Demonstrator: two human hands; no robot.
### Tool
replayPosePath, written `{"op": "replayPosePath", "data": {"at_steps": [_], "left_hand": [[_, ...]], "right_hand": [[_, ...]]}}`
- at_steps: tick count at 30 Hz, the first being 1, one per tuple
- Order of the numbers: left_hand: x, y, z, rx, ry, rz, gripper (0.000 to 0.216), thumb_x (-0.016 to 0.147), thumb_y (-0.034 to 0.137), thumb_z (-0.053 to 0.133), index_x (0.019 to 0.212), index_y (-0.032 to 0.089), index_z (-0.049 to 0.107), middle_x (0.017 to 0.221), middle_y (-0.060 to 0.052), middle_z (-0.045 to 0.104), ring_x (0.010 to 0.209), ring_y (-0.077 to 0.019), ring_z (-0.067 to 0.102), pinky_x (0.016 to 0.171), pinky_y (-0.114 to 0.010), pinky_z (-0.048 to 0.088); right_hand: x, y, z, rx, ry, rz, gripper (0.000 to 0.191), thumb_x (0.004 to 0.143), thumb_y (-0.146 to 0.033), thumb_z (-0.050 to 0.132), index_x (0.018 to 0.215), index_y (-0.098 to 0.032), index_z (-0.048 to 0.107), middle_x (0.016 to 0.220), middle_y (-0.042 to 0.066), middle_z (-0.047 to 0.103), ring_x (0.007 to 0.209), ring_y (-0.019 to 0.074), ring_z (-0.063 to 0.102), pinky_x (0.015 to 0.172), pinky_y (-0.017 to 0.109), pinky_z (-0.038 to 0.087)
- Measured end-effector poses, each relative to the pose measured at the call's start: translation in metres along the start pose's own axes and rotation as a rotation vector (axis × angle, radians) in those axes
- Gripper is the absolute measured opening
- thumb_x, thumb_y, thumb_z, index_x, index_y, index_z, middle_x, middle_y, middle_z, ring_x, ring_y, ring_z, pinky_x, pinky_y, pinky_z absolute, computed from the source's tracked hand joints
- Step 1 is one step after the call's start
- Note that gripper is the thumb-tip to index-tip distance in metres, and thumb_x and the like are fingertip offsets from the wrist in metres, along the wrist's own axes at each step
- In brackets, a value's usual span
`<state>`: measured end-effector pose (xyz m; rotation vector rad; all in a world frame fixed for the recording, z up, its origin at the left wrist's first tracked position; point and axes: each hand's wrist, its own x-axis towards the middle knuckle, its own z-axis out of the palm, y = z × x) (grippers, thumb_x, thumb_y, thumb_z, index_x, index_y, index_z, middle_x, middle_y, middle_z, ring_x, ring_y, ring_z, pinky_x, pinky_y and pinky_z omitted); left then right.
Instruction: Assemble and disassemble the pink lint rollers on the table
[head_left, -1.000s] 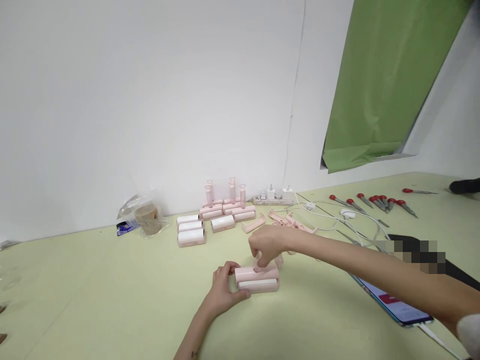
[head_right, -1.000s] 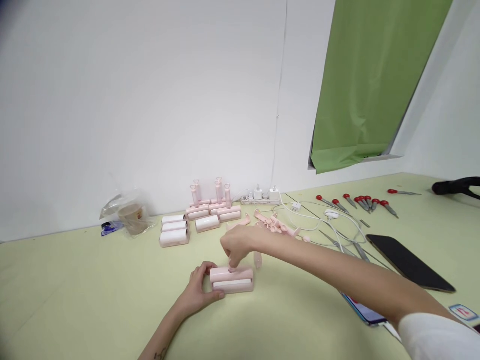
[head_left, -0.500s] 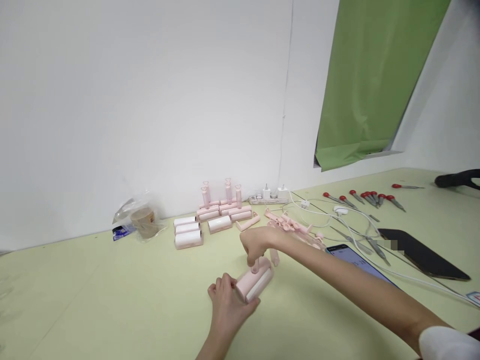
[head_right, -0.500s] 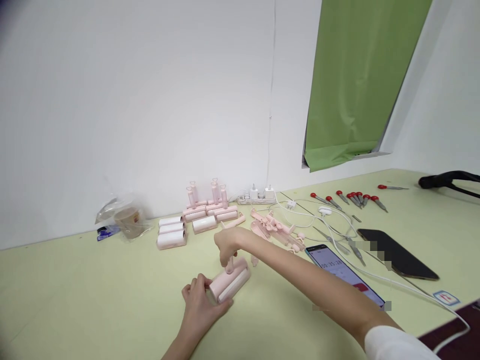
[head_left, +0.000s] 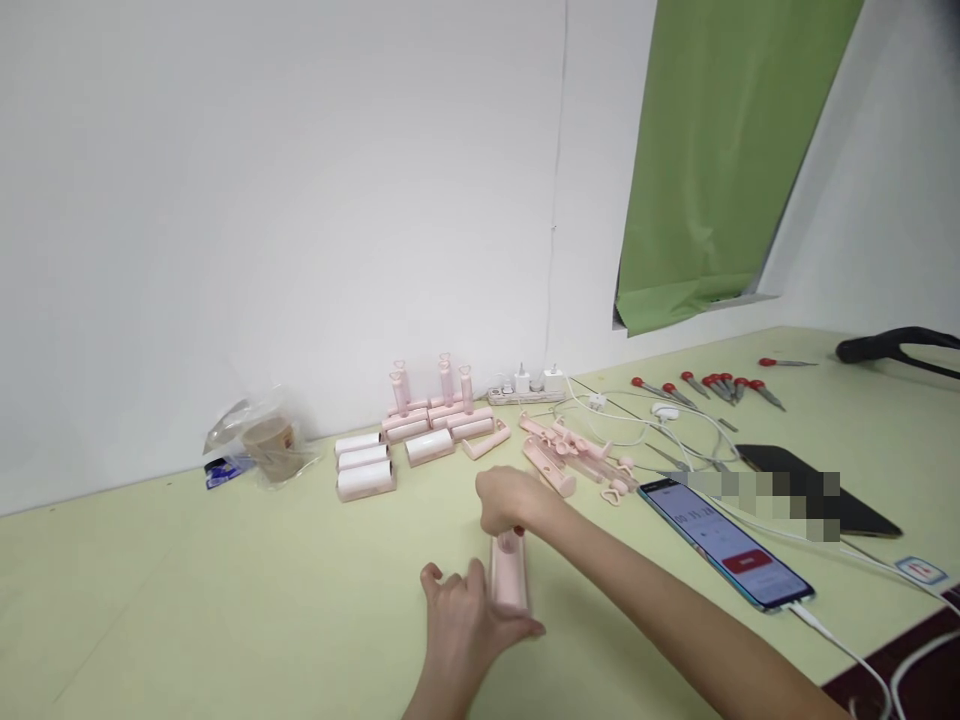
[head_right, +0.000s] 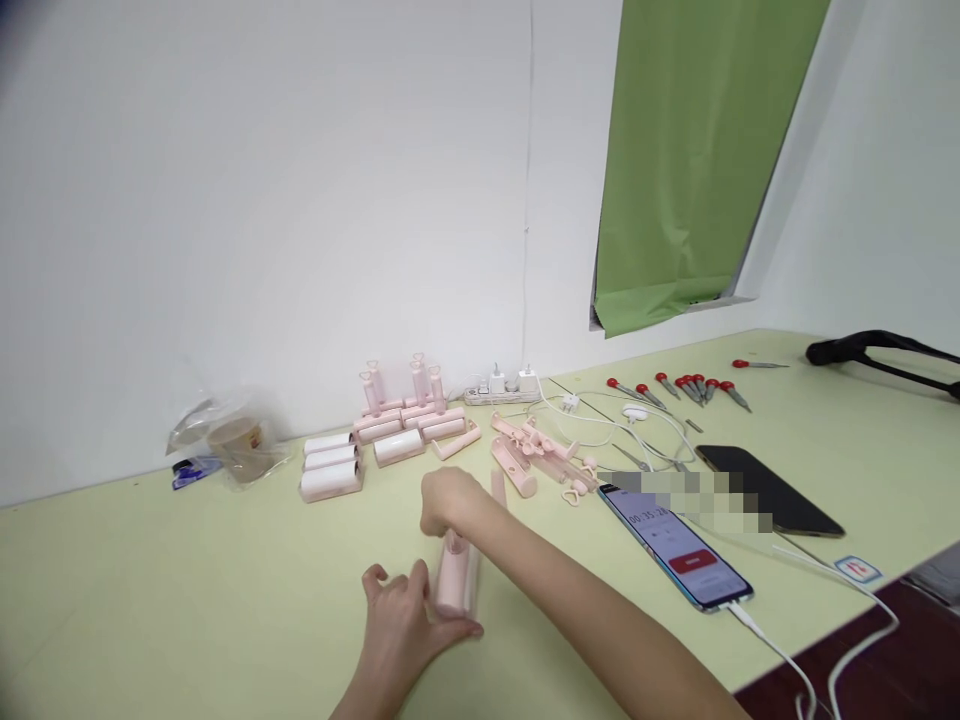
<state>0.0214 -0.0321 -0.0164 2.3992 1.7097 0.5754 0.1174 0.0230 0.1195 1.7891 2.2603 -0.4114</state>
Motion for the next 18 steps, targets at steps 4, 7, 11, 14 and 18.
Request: {"op": "replayPosePath", "data": {"at_steps": [4, 7, 11, 14, 18], "left_hand": [[0.0, 0.006, -0.001, 0.017, 0.003, 0.066, 0.05, 0.057, 0.064, 0.055, 0.071, 0.016, 0.053, 0.059, -0.006, 0.06, 0.058, -0.0256, 0.056, 0.075, -0.042, 0.026], [0.0, 0.011, -0.003, -0.012, 0.036, 0.045, 0.041, 0.064, 0.055, 0.052, 0.075, 0.016, 0.052, 0.071, -0.008, 0.058, 0.069, -0.0272, 0.053, 0.067, -0.037, 0.031], [0.0, 0.003, -0.007, -0.143, 0.016, 0.007, 0.029, 0.062, 0.025, 0.052, 0.088, 0.015, 0.046, 0.086, -0.008, 0.054, 0.077, -0.0235, 0.051, 0.069, -0.033, 0.034], [0.0, -0.019, -0.017, -0.262, -0.082, 0.043, 0.044, 0.058, 0.016, 0.049, 0.101, 0.017, 0.039, 0.096, -0.007, 0.053, 0.087, -0.0213, 0.05, 0.074, -0.029, 0.036], [-0.001, -0.051, -0.037, -0.368, -0.264, 0.104, 0.055, 0.057, 0.012, 0.047, 0.109, 0.02, 0.032, 0.109, -0.006, 0.051, 0.098, -0.0186, 0.048, 0.081, -0.025, 0.036]], "right_hand": [[-0.004, 0.003, 0.007, 0.039, 0.004, 0.02, 0.024, 0.057, -0.012, 0.058, 0.079, -0.006, 0.065, 0.069, 0.016, 0.068, 0.069, 0.0246, 0.064, 0.054, 0.027, 0.047], [-0.009, 0.006, 0.003, 0.081, -0.046, 0.001, 0.025, 0.063, -0.022, 0.058, 0.079, -0.004, 0.065, 0.068, 0.017, 0.068, 0.067, 0.0239, 0.064, 0.053, 0.027, 0.047], [-0.013, 0.024, -0.018, 0.229, -0.234, -0.076, 0.062, 0.066, -0.048, 0.057, 0.11, -0.004, 0.052, 0.067, 0.01, 0.069, 0.054, 0.0186, 0.064, 0.047, 0.025, 0.047], [-0.007, 0.058, -0.035, 0.371, -0.184, -0.182, 0.066, 0.07, -0.054, 0.051, 0.122, -0.014, 0.04, 0.076, 0.005, 0.069, 0.056, 0.0151, 0.064, 0.049, 0.022, 0.047], [0.015, 0.114, -0.03, 0.268, 0.142, -0.11, 0.029, 0.078, -0.033, 0.051, 0.1, -0.015, 0.057, 0.09, 0.007, 0.065, 0.082, 0.0181, 0.061, 0.067, 0.025, 0.045]]}}
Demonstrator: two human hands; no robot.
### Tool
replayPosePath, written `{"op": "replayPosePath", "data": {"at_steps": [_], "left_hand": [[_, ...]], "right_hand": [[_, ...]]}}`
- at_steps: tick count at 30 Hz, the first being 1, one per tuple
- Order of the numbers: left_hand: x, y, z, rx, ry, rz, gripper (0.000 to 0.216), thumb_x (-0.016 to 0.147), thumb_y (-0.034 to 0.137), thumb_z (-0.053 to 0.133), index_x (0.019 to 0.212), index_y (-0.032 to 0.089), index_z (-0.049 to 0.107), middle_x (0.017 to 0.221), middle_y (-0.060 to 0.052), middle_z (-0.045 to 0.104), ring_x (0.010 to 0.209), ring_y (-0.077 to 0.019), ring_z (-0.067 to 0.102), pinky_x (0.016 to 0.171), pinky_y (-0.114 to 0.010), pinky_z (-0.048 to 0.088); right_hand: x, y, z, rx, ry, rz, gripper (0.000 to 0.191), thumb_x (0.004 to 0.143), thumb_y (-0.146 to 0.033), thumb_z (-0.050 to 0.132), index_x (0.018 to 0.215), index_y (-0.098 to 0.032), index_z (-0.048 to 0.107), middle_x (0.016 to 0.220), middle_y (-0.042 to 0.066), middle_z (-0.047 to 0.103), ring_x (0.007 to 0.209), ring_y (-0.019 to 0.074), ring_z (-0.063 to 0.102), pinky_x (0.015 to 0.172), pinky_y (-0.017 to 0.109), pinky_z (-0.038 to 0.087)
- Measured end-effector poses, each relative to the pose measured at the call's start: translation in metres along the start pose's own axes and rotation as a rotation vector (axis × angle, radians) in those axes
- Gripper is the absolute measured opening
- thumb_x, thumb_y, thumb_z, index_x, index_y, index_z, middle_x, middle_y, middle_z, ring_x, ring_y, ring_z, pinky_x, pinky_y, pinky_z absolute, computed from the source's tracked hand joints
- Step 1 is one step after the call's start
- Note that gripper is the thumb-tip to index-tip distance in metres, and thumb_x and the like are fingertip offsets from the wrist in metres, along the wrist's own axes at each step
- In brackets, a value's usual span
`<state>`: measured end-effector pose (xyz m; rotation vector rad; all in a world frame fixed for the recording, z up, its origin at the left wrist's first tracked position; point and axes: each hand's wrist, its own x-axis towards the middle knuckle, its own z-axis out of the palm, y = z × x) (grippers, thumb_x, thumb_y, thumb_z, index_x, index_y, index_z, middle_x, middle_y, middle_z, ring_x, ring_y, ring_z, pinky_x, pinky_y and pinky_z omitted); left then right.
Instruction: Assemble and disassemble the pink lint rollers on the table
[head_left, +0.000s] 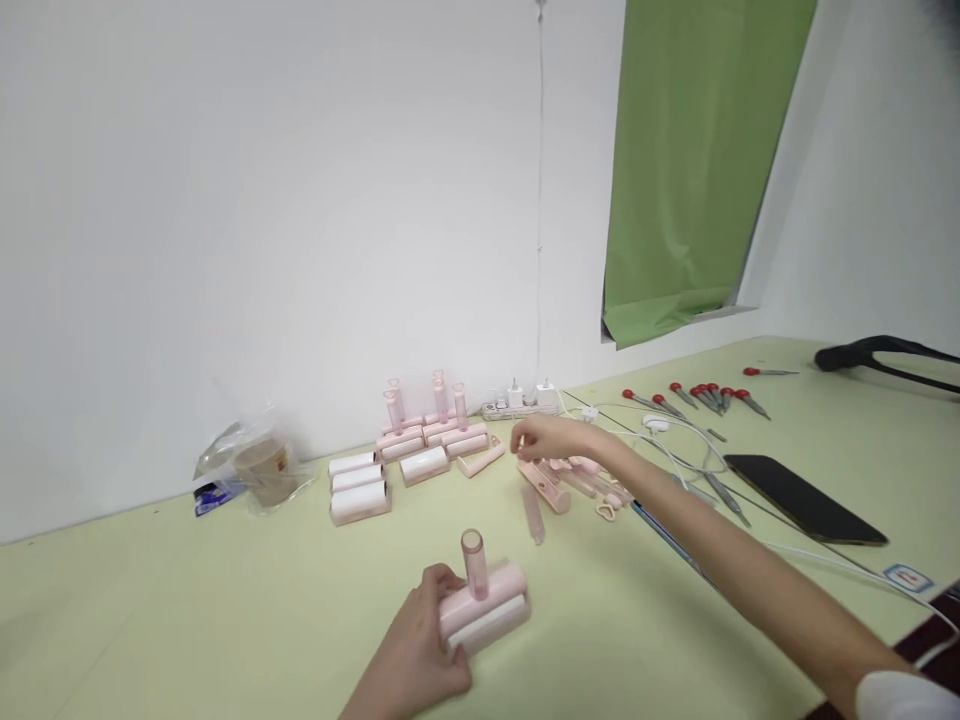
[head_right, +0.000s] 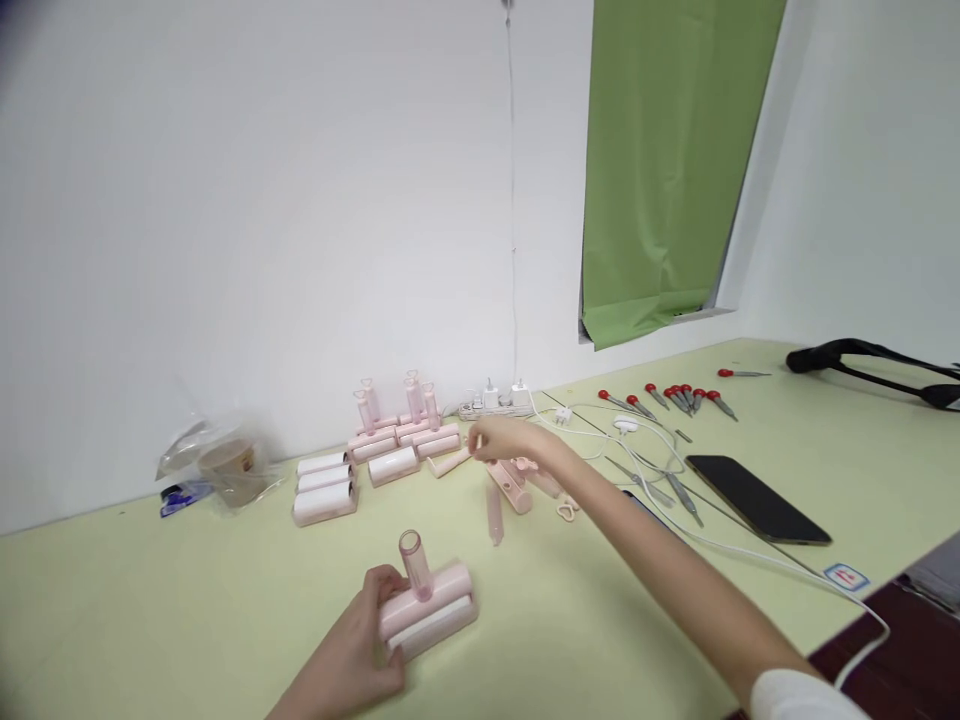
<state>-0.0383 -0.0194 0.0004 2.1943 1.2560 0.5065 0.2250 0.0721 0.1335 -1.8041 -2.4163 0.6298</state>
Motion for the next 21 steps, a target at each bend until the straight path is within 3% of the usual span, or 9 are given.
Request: {"op": "replayPosePath", "data": {"at_steps": [3, 5, 8, 11, 14, 16, 18, 20, 21], "left_hand": [[-0.004, -0.003, -0.012, -0.046, -0.051, -0.013, 0.065, 0.055, 0.013, 0.051, 0.115, 0.018, 0.027, 0.118, -0.009, 0.046, 0.109, -0.021, 0.042, 0.089, -0.028, 0.033], [-0.001, 0.006, -0.015, -0.081, 0.021, -0.04, 0.074, 0.054, 0.017, 0.056, 0.12, 0.016, 0.022, 0.127, -0.013, 0.036, 0.116, -0.0239, 0.035, 0.094, -0.033, 0.03], [0.011, 0.03, -0.019, -0.23, 0.207, -0.055, 0.078, 0.057, 0.025, 0.06, 0.123, 0.019, 0.019, 0.134, -0.011, 0.025, 0.123, -0.0235, 0.024, 0.099, -0.037, 0.025], [0.027, 0.052, -0.024, -0.44, 0.319, -0.074, 0.057, 0.063, 0.03, 0.059, 0.113, 0.021, 0.033, 0.126, -0.009, 0.038, 0.12, -0.0222, 0.031, 0.097, -0.038, 0.026], [0.041, 0.06, -0.021, -0.721, 0.247, 0.026, 0.04, 0.068, 0.036, 0.057, 0.102, 0.02, 0.044, 0.109, -0.009, 0.055, 0.104, -0.0202, 0.047, 0.086, -0.033, 0.036], [0.046, 0.057, -0.013, -0.896, 0.159, 0.089, 0.029, 0.071, 0.04, 0.054, 0.089, 0.018, 0.051, 0.079, -0.005, 0.063, 0.077, -0.016, 0.056, 0.069, -0.027, 0.042], [0.049, 0.053, -0.003, -1.002, 0.112, 0.085, 0.028, 0.071, 0.045, 0.052, 0.069, 0.017, 0.051, 0.047, 0.004, 0.05, 0.045, -0.0091, 0.046, 0.05, -0.022, 0.037], [0.051, 0.049, 0.005, -1.039, 0.106, 0.076, 0.032, 0.064, 0.045, 0.059, 0.058, 0.017, 0.045, 0.039, 0.009, 0.037, 0.036, -0.0048, 0.032, 0.041, -0.019, 0.028], [0.052, 0.048, 0.007, -1.049, 0.109, 0.085, 0.033, 0.058, 0.043, 0.065, 0.057, 0.017, 0.045, 0.041, 0.009, 0.037, 0.037, -0.0039, 0.031, 0.04, -0.018, 0.026]], "right_hand": [[0.009, 0.039, 0.02, -0.103, 0.146, 0.107, 0.022, 0.077, -0.026, 0.055, 0.094, -0.011, 0.058, 0.099, 0.01, 0.059, 0.092, 0.022, 0.054, 0.078, 0.036, 0.041], [0.009, 0.057, 0.036, -0.129, 0.227, 0.142, 0.022, 0.081, -0.028, 0.052, 0.097, -0.013, 0.055, 0.105, 0.007, 0.054, 0.095, 0.0199, 0.051, 0.082, 0.041, 0.039], [0.006, 0.072, 0.052, -0.101, 0.343, 0.136, 0.011, 0.077, -0.02, 0.053, 0.085, -0.013, 0.056, 0.106, 0.012, 0.052, 0.098, 0.0226, 0.047, 0.083, 0.038, 0.035], [0.002, 0.073, 0.052, -0.005, 0.425, 0.08, 0.009, 0.071, -0.014, 0.051, 0.08, -0.014, 0.052, 0.102, 0.015, 0.051, 0.092, 0.0234, 0.048, 0.077, 0.034, 0.036], [-0.004, 0.055, 0.05, 0.106, 0.434, -0.026, 0.018, 0.077, -0.022, 0.045, 0.093, -0.016, 0.045, 0.095, 0.008, 0.054, 0.083, 0.0187, 0.053, 0.068, 0.03, 0.041], [-0.011, 0.033, 0.05, 0.233, 0.359, -0.155, 0.022, 0.078, -0.031, 0.046, 0.094, -0.017, 0.045, 0.088, 0.005, 0.057, 0.08, 0.0172, 0.055, 0.065, 0.027, 0.042], [-0.021, 0.007, 0.051, 0.398, 0.24, -0.301, 0.028, 0.074, -0.038, 0.054, 0.091, -0.016, 0.05, 0.082, 0.003, 0.057, 0.079, 0.0167, 0.055, 0.064, 0.026, 0.042], [-0.032, -0.021, 0.05, 0.414, 0.166, -0.365, 0.03, 0.071, -0.04, 0.057, 0.092, -0.018, 0.054, 0.077, 0.0, 0.057, 0.072, 0.0143, 0.054, 0.059, 0.023, 0.04], [-0.037, -0.033, 0.048, 0.366, 0.128, -0.379, 0.03, 0.07, -0.04, 0.058, 0.092, -0.019, 0.055, 0.073, -0.001, 0.055, 0.067, 0.0127, 0.052, 0.054, 0.021, 0.037]]}}
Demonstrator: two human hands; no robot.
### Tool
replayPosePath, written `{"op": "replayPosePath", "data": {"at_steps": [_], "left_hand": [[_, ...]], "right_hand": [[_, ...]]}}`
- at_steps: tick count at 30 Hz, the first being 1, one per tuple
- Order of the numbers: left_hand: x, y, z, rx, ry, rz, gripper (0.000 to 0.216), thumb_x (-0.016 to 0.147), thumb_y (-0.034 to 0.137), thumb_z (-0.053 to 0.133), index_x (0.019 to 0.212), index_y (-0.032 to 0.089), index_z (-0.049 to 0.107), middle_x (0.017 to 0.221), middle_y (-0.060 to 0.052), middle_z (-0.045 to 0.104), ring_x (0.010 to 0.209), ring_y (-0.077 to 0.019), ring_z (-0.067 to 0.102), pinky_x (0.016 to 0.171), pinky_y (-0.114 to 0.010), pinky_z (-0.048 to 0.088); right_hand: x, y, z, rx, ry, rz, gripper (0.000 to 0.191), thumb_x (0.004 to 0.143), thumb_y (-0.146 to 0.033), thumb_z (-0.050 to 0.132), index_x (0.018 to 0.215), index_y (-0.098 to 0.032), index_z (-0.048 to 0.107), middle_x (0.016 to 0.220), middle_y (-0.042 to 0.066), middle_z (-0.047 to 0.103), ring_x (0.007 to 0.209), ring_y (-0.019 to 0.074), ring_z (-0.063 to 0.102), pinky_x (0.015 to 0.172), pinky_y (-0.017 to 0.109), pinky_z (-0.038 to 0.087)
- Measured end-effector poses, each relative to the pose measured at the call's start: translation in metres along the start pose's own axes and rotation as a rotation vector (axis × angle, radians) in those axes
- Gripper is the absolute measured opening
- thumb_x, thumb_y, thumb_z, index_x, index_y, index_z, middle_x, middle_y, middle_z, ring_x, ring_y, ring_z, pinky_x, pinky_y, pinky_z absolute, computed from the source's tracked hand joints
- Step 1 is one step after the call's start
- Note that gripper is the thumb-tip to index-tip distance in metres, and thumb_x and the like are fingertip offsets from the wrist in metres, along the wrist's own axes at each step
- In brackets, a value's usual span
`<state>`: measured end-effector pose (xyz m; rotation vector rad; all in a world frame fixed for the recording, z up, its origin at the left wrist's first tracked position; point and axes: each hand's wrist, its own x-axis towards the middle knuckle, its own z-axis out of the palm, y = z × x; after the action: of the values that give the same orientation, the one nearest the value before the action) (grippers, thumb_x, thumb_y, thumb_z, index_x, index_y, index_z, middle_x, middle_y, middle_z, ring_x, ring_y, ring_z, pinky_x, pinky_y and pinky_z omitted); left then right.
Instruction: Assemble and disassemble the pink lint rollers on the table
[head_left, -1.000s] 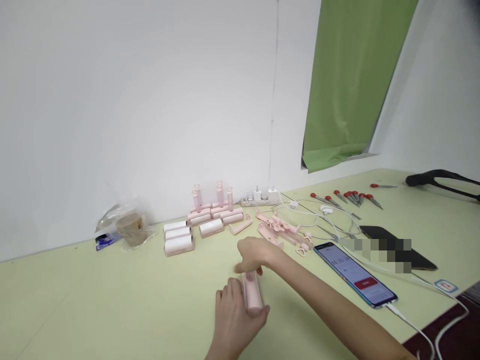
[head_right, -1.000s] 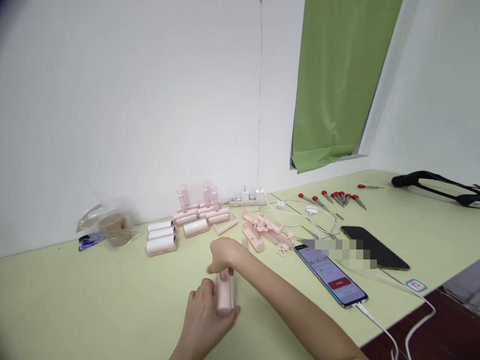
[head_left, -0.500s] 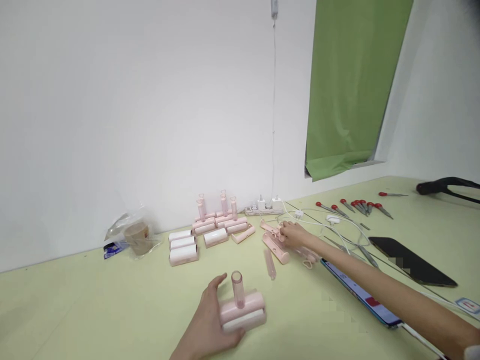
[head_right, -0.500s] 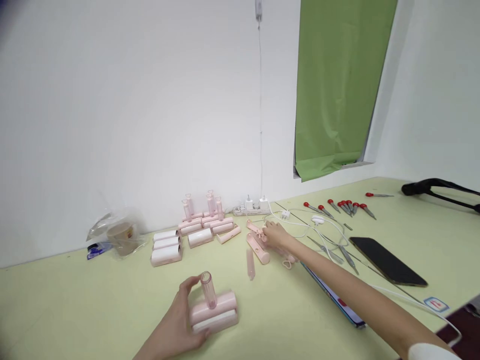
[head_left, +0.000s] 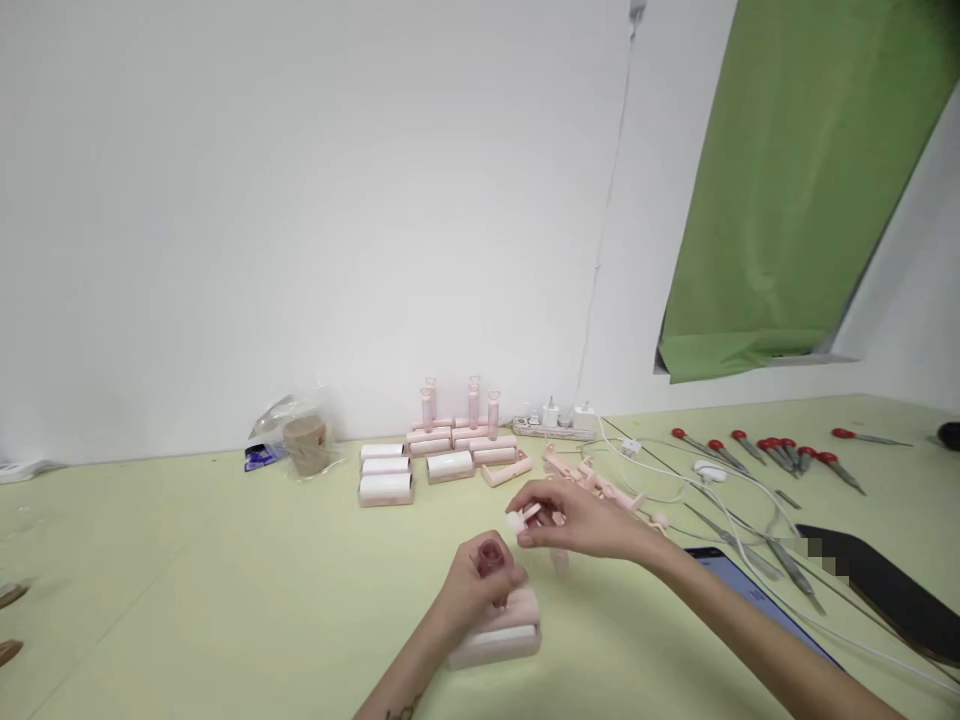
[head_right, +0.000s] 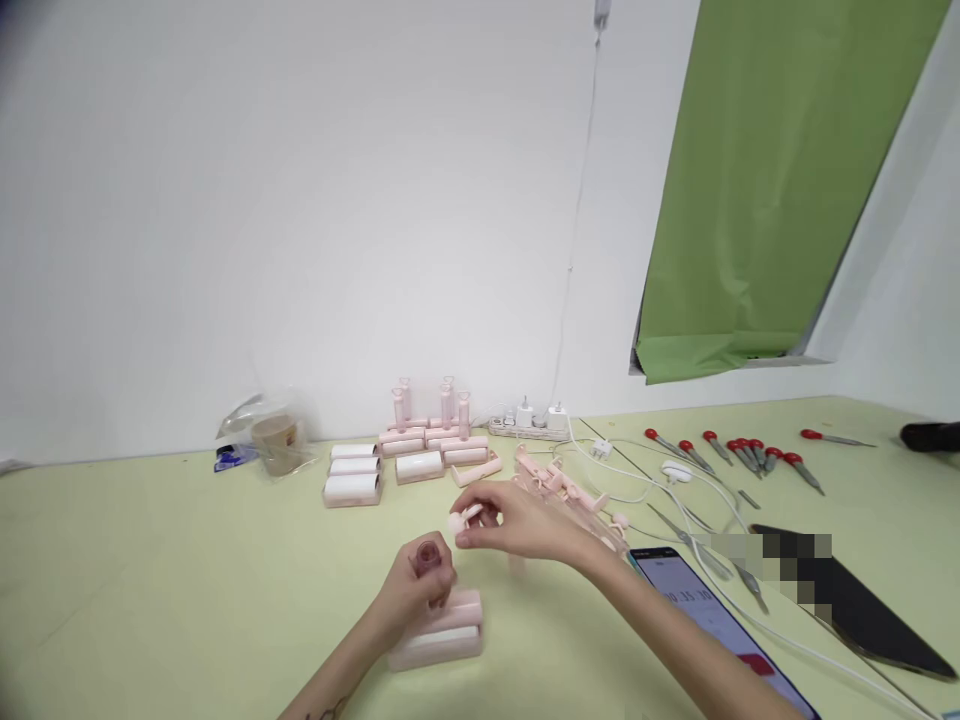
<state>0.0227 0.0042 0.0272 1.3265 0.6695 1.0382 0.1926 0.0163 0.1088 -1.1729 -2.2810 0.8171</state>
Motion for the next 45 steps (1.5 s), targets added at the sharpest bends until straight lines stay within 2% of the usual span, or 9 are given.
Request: {"op": "replayPosePath", "data": {"at_steps": [4, 8, 14, 22, 28, 32, 35, 38, 45], "left_hand": [[0.002, -0.005, -0.001, -0.069, -0.029, 0.027, 0.048, 0.039, 0.048, 0.075, 0.058, 0.017, 0.043, 0.046, 0.009, 0.039, 0.038, -0.0024, 0.028, 0.039, -0.018, 0.024], [0.004, -0.012, -0.002, -0.104, -0.026, 0.044, 0.063, 0.044, 0.081, 0.044, 0.051, 0.018, 0.04, 0.038, 0.008, 0.034, 0.033, -0.0038, 0.026, 0.035, -0.02, 0.022], [0.002, -0.017, -0.001, -0.183, 0.002, 0.054, 0.07, 0.06, 0.081, 0.017, 0.056, 0.016, 0.045, 0.04, 0.005, 0.035, 0.034, -0.0055, 0.029, 0.037, -0.021, 0.025], [0.004, -0.011, 0.008, -0.26, 0.107, -0.013, 0.066, 0.054, 0.083, 0.027, 0.056, 0.019, 0.041, 0.032, 0.009, 0.026, 0.029, -0.0045, 0.021, 0.032, -0.018, 0.016], [0.002, -0.006, 0.007, -0.279, 0.124, -0.041, 0.068, 0.051, 0.085, 0.024, 0.052, 0.019, 0.041, 0.031, 0.007, 0.031, 0.028, -0.0042, 0.023, 0.032, -0.018, 0.018], [0.001, -0.009, 0.01, -0.289, 0.256, -0.067, 0.069, 0.05, 0.085, 0.027, 0.054, 0.018, 0.045, 0.029, 0.007, 0.03, 0.027, -0.0047, 0.023, 0.032, -0.019, 0.017], [0.003, -0.016, 0.013, -0.247, 0.341, -0.041, 0.066, 0.048, 0.084, 0.032, 0.046, 0.019, 0.04, 0.027, 0.007, 0.027, 0.027, -0.0046, 0.023, 0.033, -0.02, 0.015], [0.004, -0.019, 0.017, -0.193, 0.39, -0.05, 0.061, 0.046, 0.08, 0.043, 0.047, 0.02, 0.035, 0.028, 0.009, 0.024, 0.028, -0.0032, 0.019, 0.033, -0.019, 0.012], [0.0, -0.012, 0.02, -0.151, 0.388, -0.109, 0.052, 0.049, 0.069, 0.053, 0.064, 0.022, 0.036, 0.034, 0.013, 0.023, 0.03, -0.0033, 0.016, 0.034, -0.019, 0.014]], "right_hand": [[0.007, -0.037, 0.002, -0.245, -0.131, -0.07, 0.022, 0.07, -0.04, 0.058, 0.072, -0.018, 0.056, 0.06, -0.004, 0.046, 0.053, 0.0085, 0.041, 0.042, 0.019, 0.025], [0.015, -0.048, 0.002, -0.322, -0.152, -0.13, 0.024, 0.07, -0.04, 0.058, 0.066, -0.017, 0.051, 0.062, -0.003, 0.049, 0.053, 0.0092, 0.042, 0.043, 0.019, 0.025], [0.012, -0.043, 0.009, -0.22, -0.123, -0.142, 0.022, 0.077, -0.038, 0.051, 0.069, -0.018, 0.05, 0.07, 0.0, 0.052, 0.062, 0.0118, 0.048, 0.048, 0.02, 0.032], [0.002, -0.026, 0.03, -0.053, 0.032, -0.229, 0.016, 0.079, -0.031, 0.051, 0.071, -0.018, 0.044, 0.073, -0.002, 0.047, 0.069, 0.0116, 0.046, 0.062, 0.022, 0.038], [0.019, -0.023, 0.04, 0.035, 0.091, -0.194, 0.024, 0.077, -0.037, 0.052, 0.067, -0.019, 0.04, 0.067, -0.004, 0.039, 0.063, 0.01, 0.041, 0.059, 0.021, 0.038], [0.029, -0.027, 0.043, 0.089, -0.101, -0.164, 0.005, 0.079, -0.023, 0.044, 0.082, -0.02, 0.046, 0.08, -0.003, 0.043, 0.067, 0.0091, 0.045, 0.06, 0.019, 0.04], [0.027, -0.031, 0.042, 0.182, -0.292, -0.12, 0.032, 0.079, -0.013, 0.034, 0.105, -0.026, 0.046, 0.103, -0.001, 0.046, 0.067, 0.0071, 0.051, 0.056, 0.017, 0.042], [0.024, -0.032, 0.042, 0.194, -0.28, -0.141, 0.04, 0.079, -0.01, 0.031, 0.108, -0.03, 0.05, 0.115, -0.002, 0.043, 0.067, 0.0063, 0.052, 0.053, 0.016, 0.042], [0.022, -0.028, 0.049, 0.206, -0.263, -0.086, 0.032, 0.076, -0.009, 0.035, 0.095, -0.025, 0.055, 0.098, 0.001, 0.049, 0.068, 0.0088, 0.052, 0.048, 0.015, 0.042]]}}
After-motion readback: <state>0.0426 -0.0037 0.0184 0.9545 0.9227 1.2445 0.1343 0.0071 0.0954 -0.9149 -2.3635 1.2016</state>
